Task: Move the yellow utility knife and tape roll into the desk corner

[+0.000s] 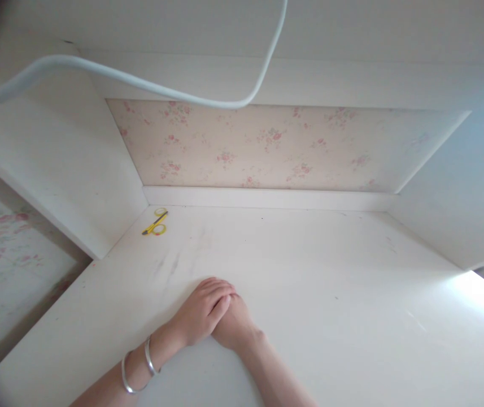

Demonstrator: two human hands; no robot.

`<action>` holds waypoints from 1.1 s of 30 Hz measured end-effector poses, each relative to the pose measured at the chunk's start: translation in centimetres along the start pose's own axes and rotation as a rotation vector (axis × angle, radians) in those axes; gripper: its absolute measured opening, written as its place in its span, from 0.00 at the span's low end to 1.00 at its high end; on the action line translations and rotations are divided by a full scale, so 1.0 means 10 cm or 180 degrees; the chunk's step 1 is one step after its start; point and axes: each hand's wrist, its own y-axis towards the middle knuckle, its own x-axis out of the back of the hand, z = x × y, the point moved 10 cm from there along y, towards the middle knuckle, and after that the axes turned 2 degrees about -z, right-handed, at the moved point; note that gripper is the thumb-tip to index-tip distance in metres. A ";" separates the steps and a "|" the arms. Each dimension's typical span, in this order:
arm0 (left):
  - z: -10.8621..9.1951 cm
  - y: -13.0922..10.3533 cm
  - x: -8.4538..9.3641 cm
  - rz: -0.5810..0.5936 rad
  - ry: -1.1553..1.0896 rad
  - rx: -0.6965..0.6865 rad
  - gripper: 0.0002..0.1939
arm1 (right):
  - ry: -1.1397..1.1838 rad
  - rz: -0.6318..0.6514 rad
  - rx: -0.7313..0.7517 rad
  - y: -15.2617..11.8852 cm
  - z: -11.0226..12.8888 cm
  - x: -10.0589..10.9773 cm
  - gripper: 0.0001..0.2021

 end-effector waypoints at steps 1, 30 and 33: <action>0.00 0.00 0.00 -0.0005 0.0007 -0.0008 0.15 | -0.0009 0.0013 -0.0020 0.00 -0.01 -0.01 0.19; 0.00 0.01 0.00 0.0042 -0.0019 -0.0007 0.15 | 0.0081 -0.0094 0.0033 0.02 -0.01 0.00 0.20; -0.01 0.00 -0.02 0.0051 -0.0042 0.0029 0.16 | 0.0035 -0.0074 -0.0023 0.01 -0.04 -0.04 0.19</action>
